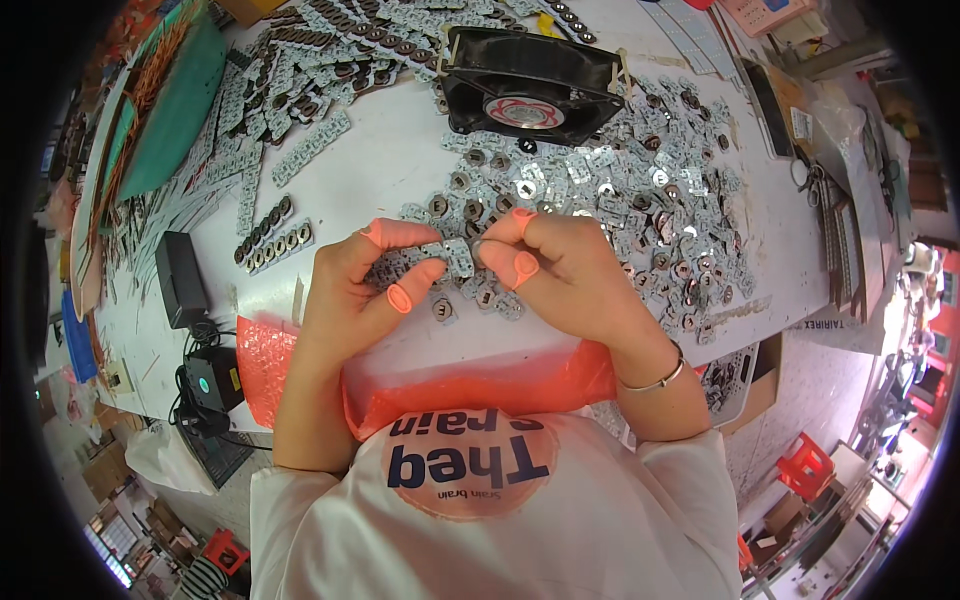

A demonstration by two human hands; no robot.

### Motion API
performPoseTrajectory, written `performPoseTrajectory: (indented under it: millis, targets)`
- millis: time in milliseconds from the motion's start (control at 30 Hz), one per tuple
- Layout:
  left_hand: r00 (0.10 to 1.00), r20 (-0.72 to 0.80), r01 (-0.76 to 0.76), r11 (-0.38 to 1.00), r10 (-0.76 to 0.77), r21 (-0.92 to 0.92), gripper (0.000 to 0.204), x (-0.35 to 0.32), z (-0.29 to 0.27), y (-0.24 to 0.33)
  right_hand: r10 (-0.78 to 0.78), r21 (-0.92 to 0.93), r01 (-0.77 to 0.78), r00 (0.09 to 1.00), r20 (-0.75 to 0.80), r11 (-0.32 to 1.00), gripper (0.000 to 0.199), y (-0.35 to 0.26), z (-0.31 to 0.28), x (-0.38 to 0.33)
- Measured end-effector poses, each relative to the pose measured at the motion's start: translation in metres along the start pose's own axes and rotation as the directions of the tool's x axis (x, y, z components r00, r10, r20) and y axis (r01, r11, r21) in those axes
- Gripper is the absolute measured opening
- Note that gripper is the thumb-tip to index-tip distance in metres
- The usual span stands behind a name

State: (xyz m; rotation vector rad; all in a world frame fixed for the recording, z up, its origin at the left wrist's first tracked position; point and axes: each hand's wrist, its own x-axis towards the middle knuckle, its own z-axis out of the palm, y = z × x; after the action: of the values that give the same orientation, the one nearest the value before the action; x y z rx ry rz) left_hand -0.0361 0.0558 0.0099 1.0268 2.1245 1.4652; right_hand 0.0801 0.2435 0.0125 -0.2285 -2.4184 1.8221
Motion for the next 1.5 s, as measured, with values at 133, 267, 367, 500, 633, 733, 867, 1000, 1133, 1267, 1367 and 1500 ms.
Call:
performPoseTrajectory:
  millis: [133,267,367,500,633,733,867,1000,1133,1267,1367,1500]
  targets:
    - [0.987,0.030,-0.157,0.984,0.155,0.082,0.020,0.001,0.001,-0.005,0.011,0.005,-0.011,0.999,0.040,1.000,0.014,0.000,-0.001,0.001]
    - [0.988,0.101,-0.133,0.971,0.114,0.197,0.020,0.000,-0.002,0.001,0.021,-0.064,-0.016,0.997,0.076,0.998,0.011,-0.004,-0.001,0.002]
    - [0.997,0.057,-0.056,0.994,0.051,0.090,0.021,-0.003,0.001,0.001,-0.003,-0.034,0.005,0.996,0.086,0.999,0.010,-0.002,0.003,0.002]
    - [0.987,0.157,-0.020,1.000,0.023,-0.024,0.019,-0.003,-0.002,0.000,-0.036,0.015,0.034,0.987,0.154,0.999,0.012,-0.001,0.003,0.000]
    - [0.923,0.359,0.315,0.800,-0.135,-0.511,0.018,-0.009,-0.009,0.005,0.027,0.292,-0.102,0.968,0.250,0.951,0.013,-0.008,0.002,-0.007]
    - [0.935,0.354,0.248,0.754,-0.022,-0.608,0.018,-0.010,-0.006,0.006,0.109,0.616,-0.278,0.948,0.298,0.737,0.015,-0.010,0.001,-0.012]
    - [0.991,0.095,-0.061,0.946,0.095,-0.318,0.017,-0.005,0.008,0.010,0.138,0.489,-0.112,0.990,-0.017,0.865,0.017,-0.005,0.005,-0.006]
    - [0.953,-0.060,-0.292,0.952,0.298,0.092,0.022,-0.003,0.011,0.006,0.019,0.113,-0.003,0.991,-0.135,0.994,0.026,-0.006,0.004,-0.004]
    - [0.911,-0.048,-0.390,0.891,0.410,0.232,0.026,0.000,0.012,0.006,-0.041,-0.016,0.039,0.990,-0.137,0.999,0.029,0.001,0.007,-0.003]
    - [0.912,-0.084,-0.358,0.878,0.402,0.317,0.026,-0.002,0.014,0.003,-0.079,-0.054,0.075,0.993,-0.082,0.996,0.014,0.003,0.008,-0.003]
    - [0.914,-0.081,-0.345,0.866,0.398,0.363,0.024,-0.003,0.016,0.003,-0.031,-0.041,0.028,0.995,-0.092,0.999,0.019,0.008,0.012,-0.001]
    - [0.935,-0.136,-0.272,0.908,0.328,0.320,0.023,-0.004,0.018,0.002,0.075,0.100,-0.059,0.984,-0.163,0.993,0.020,-0.003,0.015,-0.002]
